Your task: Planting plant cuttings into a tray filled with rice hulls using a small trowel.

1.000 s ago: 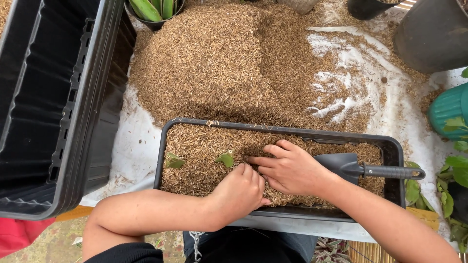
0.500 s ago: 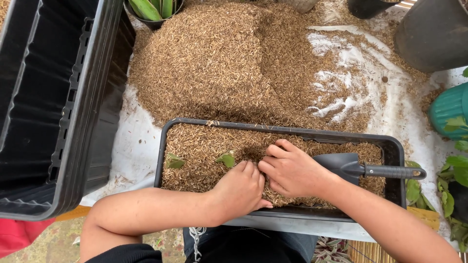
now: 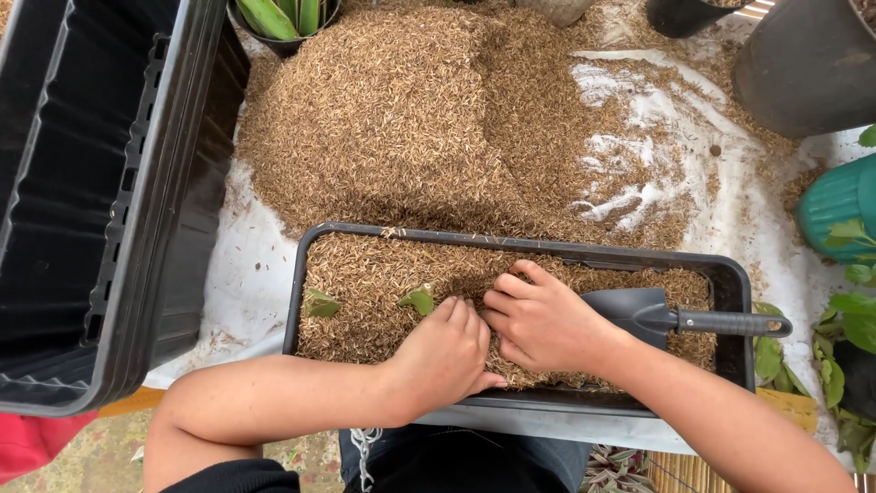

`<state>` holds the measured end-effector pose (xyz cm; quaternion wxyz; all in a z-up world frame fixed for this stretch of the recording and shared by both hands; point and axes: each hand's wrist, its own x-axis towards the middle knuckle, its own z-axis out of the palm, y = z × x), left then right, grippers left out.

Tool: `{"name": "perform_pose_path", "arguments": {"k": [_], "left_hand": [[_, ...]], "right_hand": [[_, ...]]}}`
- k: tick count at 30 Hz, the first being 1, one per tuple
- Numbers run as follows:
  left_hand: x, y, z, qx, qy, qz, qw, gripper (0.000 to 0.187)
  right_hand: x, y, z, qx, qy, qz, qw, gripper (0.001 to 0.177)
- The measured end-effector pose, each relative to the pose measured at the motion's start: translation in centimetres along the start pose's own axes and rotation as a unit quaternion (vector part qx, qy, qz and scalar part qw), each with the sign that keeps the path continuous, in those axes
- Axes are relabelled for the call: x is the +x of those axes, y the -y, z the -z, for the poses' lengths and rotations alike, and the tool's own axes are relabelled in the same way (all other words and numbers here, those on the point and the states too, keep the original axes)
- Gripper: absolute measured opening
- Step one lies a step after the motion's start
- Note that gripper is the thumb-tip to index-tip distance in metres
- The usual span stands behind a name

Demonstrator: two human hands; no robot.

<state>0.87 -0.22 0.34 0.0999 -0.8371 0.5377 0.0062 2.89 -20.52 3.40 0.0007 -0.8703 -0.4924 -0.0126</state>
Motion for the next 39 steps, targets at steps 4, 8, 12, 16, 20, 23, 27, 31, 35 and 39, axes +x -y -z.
{"name": "perform_pose_path", "arguments": {"k": [4,8,12,16,20,23,27,31,35,39], "left_hand": [[0.3,0.3,0.3,-0.005,0.009,-0.015,1.0,0.088],[0.5,0.4,0.4,-0.026,0.027,-0.012,0.999,0.081],[0.6,0.6,-0.2,-0.041,0.002,-0.026,0.999,0.081],[1.1,0.5,0.6,-0.049,0.054,-0.041,0.996,0.082],[1.4,0.5,1.5,-0.099,0.075,-0.028,0.992,0.08],[1.6,0.3,1.6,-0.118,0.103,-0.024,0.987,0.079],[1.7,0.6,2.4,-0.123,0.147,-0.051,0.98,0.082],[1.3,1.4,4.1,-0.097,0.16,-0.071,0.98,0.087],[1.9,0.7,2.9,-0.106,0.183,-0.074,0.975,0.089],[3.4,-2.1,-3.8,-0.143,0.13,-0.045,0.98,0.077]], "right_hand": [[-0.1,-0.1,0.0,-0.001,0.001,0.002,1.0,0.034],[-0.4,-0.2,0.1,0.009,0.01,0.005,1.0,0.034],[-0.7,-0.1,-0.5,0.009,0.009,-0.006,1.0,0.034],[-1.1,0.1,-0.5,0.016,0.001,-0.006,1.0,0.038],[-0.5,-0.8,1.6,0.051,-0.105,-0.027,0.993,0.023],[1.2,-3.2,3.6,0.05,-0.18,-0.041,0.982,0.025],[7.0,-7.9,6.9,0.052,-0.201,-0.099,0.973,0.021],[16.2,-15.6,5.2,0.033,-0.197,-0.138,0.97,0.017],[26.2,-21.7,3.2,0.255,-0.184,-0.279,0.908,0.023],[34.2,-25.9,1.2,0.367,-0.215,-0.374,0.824,0.045]]}}
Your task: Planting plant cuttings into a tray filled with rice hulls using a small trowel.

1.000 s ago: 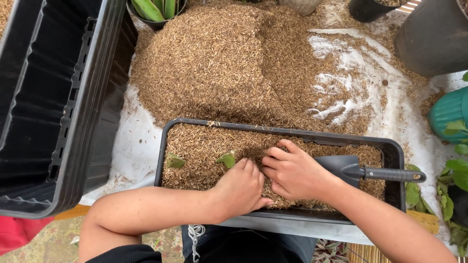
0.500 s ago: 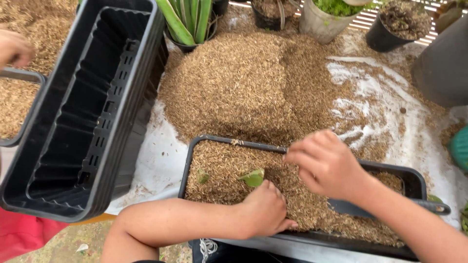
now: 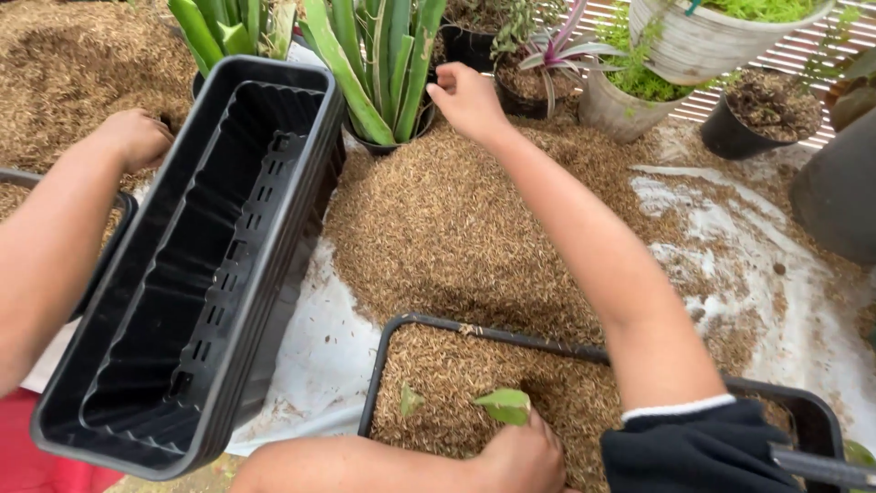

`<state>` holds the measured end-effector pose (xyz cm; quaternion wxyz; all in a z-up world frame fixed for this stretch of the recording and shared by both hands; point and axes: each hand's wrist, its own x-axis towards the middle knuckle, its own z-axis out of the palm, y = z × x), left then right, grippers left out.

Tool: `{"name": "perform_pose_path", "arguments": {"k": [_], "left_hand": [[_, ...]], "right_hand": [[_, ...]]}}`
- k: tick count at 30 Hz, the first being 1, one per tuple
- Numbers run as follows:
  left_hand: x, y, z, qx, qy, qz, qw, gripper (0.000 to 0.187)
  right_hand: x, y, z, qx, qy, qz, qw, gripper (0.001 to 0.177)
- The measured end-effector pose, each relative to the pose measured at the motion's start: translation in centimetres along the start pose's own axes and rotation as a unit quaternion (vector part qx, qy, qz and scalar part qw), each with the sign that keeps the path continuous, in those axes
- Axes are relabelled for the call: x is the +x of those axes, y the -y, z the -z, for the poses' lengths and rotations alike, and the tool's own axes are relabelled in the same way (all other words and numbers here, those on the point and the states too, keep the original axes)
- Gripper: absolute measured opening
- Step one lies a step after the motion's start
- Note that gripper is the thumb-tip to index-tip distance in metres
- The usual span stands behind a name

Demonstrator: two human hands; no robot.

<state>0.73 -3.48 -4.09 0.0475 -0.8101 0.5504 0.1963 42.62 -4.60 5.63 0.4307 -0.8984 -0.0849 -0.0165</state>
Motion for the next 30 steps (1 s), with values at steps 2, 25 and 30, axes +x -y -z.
{"name": "perform_pose_path", "arguments": {"k": [2,25,30], "left_hand": [[1.6,-0.3,-3.5,0.017,-0.039,0.009,0.999,0.056],[-5.6,5.5,-13.2,0.129,-0.027,0.11,0.985,0.019],[1.5,0.1,-3.2,0.017,-0.051,-0.003,0.999,0.04]], "right_hand": [[3.0,-0.8,-1.9,0.022,-0.02,-0.033,0.999,0.054],[4.8,0.9,-2.9,0.137,-0.106,0.059,0.983,0.026],[3.9,1.4,1.3,0.107,-0.155,0.208,0.96,0.033]]}}
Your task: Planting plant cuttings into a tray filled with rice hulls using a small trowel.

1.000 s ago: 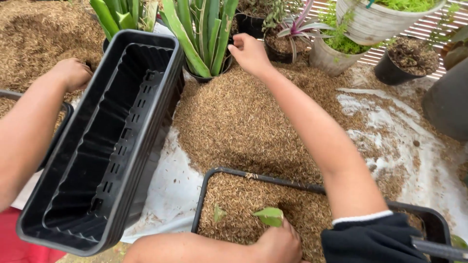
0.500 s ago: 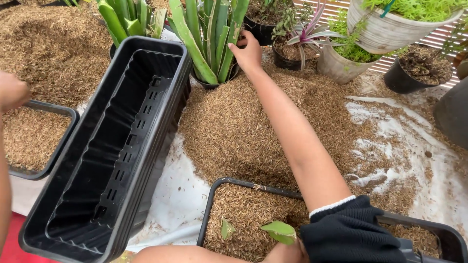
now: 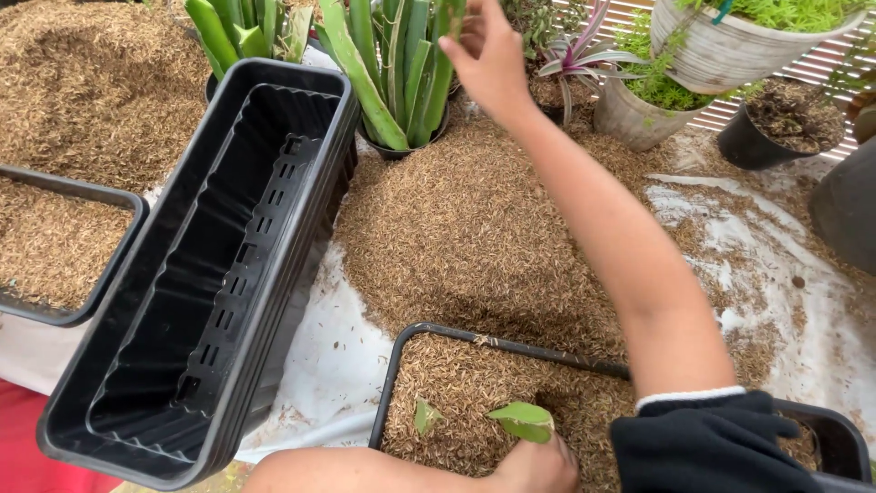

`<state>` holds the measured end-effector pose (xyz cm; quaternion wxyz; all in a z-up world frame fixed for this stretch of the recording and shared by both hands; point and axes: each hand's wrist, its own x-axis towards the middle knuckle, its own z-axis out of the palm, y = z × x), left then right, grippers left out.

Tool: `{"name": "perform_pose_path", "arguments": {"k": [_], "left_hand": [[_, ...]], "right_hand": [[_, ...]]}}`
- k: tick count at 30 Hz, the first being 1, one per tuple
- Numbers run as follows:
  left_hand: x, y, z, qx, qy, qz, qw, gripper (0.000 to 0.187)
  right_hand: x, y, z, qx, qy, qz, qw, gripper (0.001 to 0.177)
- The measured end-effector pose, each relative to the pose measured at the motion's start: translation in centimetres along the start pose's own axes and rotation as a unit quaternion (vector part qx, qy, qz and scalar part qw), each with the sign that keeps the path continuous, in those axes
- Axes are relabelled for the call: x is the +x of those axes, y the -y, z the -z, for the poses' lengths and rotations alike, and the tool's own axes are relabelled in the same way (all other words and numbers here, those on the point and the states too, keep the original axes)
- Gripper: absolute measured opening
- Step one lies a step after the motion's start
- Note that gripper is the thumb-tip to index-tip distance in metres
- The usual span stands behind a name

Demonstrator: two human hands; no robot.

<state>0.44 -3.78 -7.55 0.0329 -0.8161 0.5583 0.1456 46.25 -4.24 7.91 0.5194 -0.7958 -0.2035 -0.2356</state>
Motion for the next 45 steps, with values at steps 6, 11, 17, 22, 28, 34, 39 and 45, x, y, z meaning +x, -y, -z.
{"name": "perform_pose_path", "arguments": {"k": [6,11,17,22,28,34,39,45], "left_hand": [[-3.0,0.9,5.8,0.04,0.037,-0.031,0.998,0.071],[-3.9,1.4,8.9,0.018,0.086,-0.031,0.996,0.093],[-4.2,1.0,9.6,0.004,0.099,-0.008,0.995,0.09],[-3.9,0.4,7.7,0.047,0.022,0.026,0.998,0.085],[-4.0,-0.1,6.4,0.057,-0.013,0.051,0.997,0.084],[-4.3,-0.4,5.8,0.072,-0.07,0.074,0.992,0.076],[-4.7,-0.3,6.2,0.061,-0.1,0.085,0.99,0.073],[-5.7,-0.9,7.6,0.036,-0.268,0.138,0.953,0.05]], "right_hand": [[-5.3,9.4,11.5,0.076,0.09,0.061,0.991,0.029],[-13.4,14.4,19.6,0.067,0.135,0.032,0.988,0.024],[-24.0,16.3,25.8,0.12,0.196,-0.002,0.973,0.035],[-29.8,17.9,25.9,0.167,0.219,-0.01,0.961,0.034],[-33.3,17.4,24.7,0.153,0.277,-0.054,0.947,0.047],[-34.7,17.0,23.3,0.14,0.248,-0.079,0.955,0.032],[-35.7,16.5,22.8,0.127,0.249,-0.091,0.956,0.039],[-36.0,15.6,23.2,0.109,0.278,-0.091,0.95,0.051]]}}
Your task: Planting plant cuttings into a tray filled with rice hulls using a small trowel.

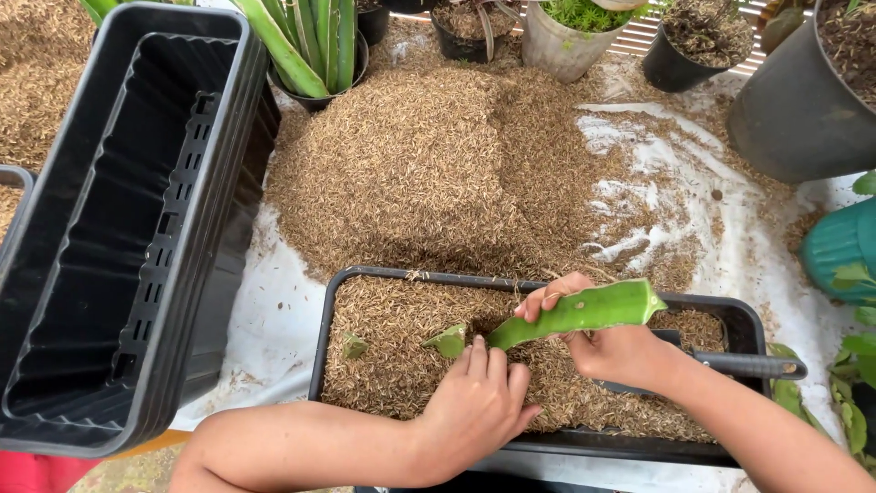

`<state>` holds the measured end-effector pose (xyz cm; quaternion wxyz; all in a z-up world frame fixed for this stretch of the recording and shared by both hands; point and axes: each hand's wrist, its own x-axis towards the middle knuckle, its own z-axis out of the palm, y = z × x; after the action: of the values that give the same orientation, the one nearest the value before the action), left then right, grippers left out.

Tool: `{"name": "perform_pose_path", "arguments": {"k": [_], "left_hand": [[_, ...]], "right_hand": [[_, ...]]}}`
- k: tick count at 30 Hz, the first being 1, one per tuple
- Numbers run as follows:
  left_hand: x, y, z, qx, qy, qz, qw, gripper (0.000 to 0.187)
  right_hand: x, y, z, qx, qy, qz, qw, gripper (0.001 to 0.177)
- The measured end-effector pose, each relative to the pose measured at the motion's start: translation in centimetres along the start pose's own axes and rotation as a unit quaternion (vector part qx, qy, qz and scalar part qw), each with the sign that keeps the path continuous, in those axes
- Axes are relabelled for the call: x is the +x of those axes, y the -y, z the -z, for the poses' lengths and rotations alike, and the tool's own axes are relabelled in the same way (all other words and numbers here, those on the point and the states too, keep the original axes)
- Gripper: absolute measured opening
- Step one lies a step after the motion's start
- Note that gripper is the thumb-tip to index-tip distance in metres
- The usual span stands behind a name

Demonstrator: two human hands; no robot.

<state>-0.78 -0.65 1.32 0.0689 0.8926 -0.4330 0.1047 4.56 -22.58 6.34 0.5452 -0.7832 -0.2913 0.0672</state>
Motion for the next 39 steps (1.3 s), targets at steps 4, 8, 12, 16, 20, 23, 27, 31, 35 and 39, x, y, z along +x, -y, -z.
{"name": "perform_pose_path", "arguments": {"k": [4,8,12,16,20,23,27,31,35,39], "left_hand": [[0.7,0.5,0.2,0.004,-0.03,0.003,1.0,0.05],[1.2,1.2,0.2,-0.152,-0.092,0.0,0.984,0.045],[2.0,1.3,1.1,-0.444,-0.044,0.017,0.895,0.044],[2.7,0.8,0.3,-0.46,-0.114,0.054,0.879,0.046],[3.5,1.3,1.6,-0.504,-0.062,0.087,0.857,0.062],[3.7,1.6,1.1,-0.486,-0.013,0.091,0.869,0.063],[4.1,1.9,1.3,-0.463,-0.005,0.064,0.884,0.037],[3.7,1.8,0.6,-0.459,0.016,0.095,0.883,0.037],[3.5,2.1,1.2,-0.474,0.052,0.103,0.873,0.035],[3.4,2.1,1.0,-0.485,0.071,0.119,0.863,0.038]], "right_hand": [[0.4,0.5,-0.3,-0.022,0.026,0.032,0.999,0.049],[0.4,1.0,-0.6,0.069,0.002,-0.021,0.997,0.041],[0.5,1.4,-0.4,0.028,-0.003,0.005,1.0,0.044],[-0.3,0.8,0.0,0.015,0.0,-0.017,1.0,0.039],[-1.1,0.8,-0.3,-0.077,-0.013,-0.018,0.997,0.032],[-0.9,1.8,-1.2,-0.097,-0.061,0.026,0.993,0.026],[-0.9,3.5,-0.4,-0.091,-0.063,0.002,0.994,0.033],[-2.6,5.5,2.1,-0.299,-0.042,-0.009,0.953,0.064],[-6.7,6.5,5.0,-0.503,-0.057,-0.091,0.858,0.059],[-11.8,4.1,7.9,-0.636,0.145,-0.364,0.665,0.059]]}}
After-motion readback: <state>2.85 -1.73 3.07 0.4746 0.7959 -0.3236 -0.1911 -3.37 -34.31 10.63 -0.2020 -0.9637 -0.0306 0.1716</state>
